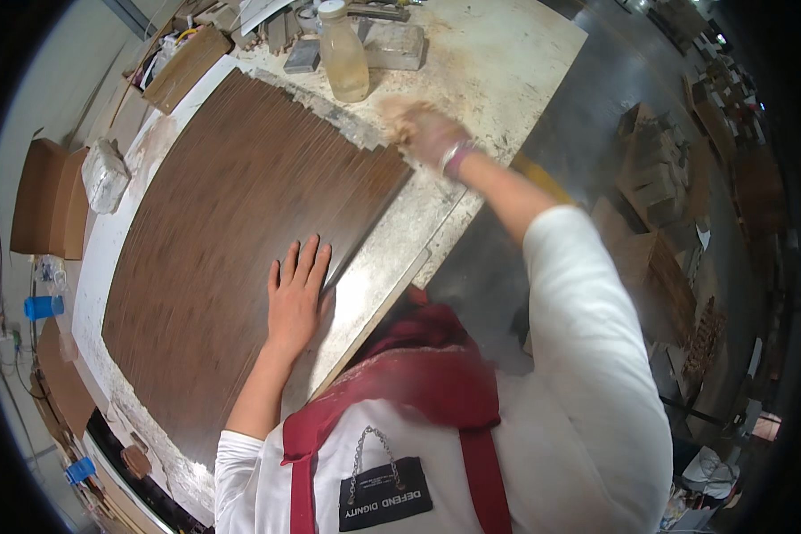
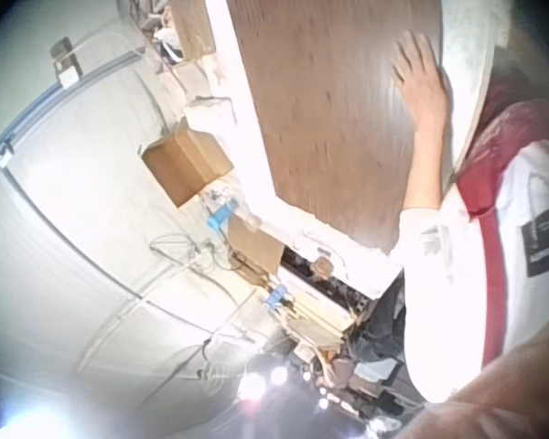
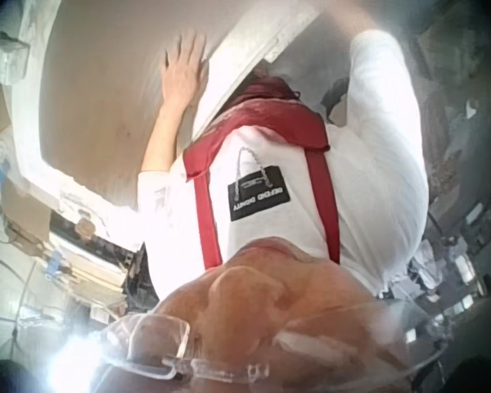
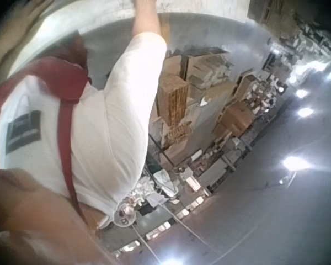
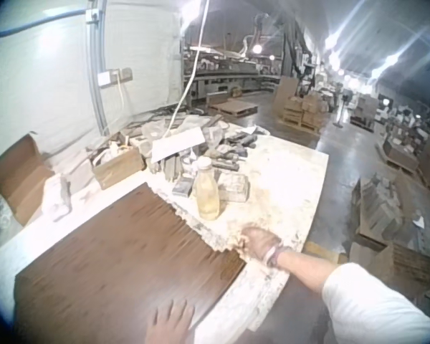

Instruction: The person pours a liquid from a bottle onto a cloth and then wipes the surface of several wood panels.

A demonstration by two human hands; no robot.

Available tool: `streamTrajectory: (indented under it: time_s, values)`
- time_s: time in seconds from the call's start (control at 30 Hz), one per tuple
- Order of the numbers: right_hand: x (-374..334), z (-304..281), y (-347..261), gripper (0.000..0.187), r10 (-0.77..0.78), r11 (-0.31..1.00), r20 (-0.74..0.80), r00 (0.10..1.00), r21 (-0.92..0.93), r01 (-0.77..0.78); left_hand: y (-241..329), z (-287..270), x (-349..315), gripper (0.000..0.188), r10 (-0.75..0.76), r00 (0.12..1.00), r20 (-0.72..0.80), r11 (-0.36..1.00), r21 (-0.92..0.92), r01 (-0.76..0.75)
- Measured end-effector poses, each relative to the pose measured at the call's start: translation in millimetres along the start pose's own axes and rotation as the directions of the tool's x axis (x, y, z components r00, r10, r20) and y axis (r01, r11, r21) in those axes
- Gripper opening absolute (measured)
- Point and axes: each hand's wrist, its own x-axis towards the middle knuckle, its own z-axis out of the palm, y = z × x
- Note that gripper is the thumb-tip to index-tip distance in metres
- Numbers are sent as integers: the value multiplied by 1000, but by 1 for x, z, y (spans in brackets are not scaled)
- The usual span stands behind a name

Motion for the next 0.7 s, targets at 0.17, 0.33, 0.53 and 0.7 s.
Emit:
streamTrajectory:
  time_s: [0.17, 0.33, 0.53, 0.7]
  values:
    - [4, 5, 44, 37, 241, 821, -4, 971, 535, -202, 10, -3, -24, 66, -63, 998, -15, 996, 56, 64]
    - [-41, 35, -37, 24, -595, 798, -326, 735, -128, 589, 7, 0, -42, 59, -54, 998, 19, 999, 7, 53]
    - [-16, -27, -82, 24, 54, 986, -13, 998, 160, -51, 4, -4, -47, 61, -41, 999, 0, 998, -55, 41]
    - [-2, 13, -84, 18, -385, 906, -75, 920, 157, 393, -1, -4, -50, 58, 17, 1000, -7, 996, -82, -18]
